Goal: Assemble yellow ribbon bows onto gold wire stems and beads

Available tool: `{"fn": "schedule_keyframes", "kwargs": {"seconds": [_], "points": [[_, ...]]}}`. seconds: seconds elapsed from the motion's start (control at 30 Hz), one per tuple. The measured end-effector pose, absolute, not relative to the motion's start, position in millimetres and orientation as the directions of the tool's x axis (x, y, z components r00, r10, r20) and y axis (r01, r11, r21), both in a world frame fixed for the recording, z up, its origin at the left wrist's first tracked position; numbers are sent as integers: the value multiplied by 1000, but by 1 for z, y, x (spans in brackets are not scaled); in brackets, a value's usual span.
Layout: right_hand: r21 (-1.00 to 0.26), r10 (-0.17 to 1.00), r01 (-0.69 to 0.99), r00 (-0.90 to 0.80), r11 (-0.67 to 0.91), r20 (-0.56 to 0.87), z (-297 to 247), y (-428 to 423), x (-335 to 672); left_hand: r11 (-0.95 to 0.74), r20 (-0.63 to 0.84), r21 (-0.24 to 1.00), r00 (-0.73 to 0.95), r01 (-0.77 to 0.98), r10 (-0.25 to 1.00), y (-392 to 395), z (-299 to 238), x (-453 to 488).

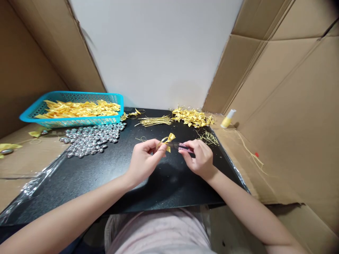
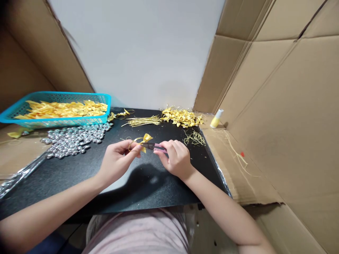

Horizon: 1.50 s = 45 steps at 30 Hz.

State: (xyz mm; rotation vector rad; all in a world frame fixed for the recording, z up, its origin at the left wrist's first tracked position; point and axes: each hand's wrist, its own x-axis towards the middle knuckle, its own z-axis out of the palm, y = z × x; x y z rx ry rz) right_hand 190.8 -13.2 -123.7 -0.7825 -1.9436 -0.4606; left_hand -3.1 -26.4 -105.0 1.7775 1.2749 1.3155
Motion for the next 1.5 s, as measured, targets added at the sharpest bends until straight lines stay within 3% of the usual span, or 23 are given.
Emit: {"fn": "schedule_keyframes", "kwargs": {"seconds": [1.5], "points": [[50, 316, 720, -364, 692, 876, -126, -15, 192, -340, 334, 874, 79, 346, 939, -21, -112, -5]]}}
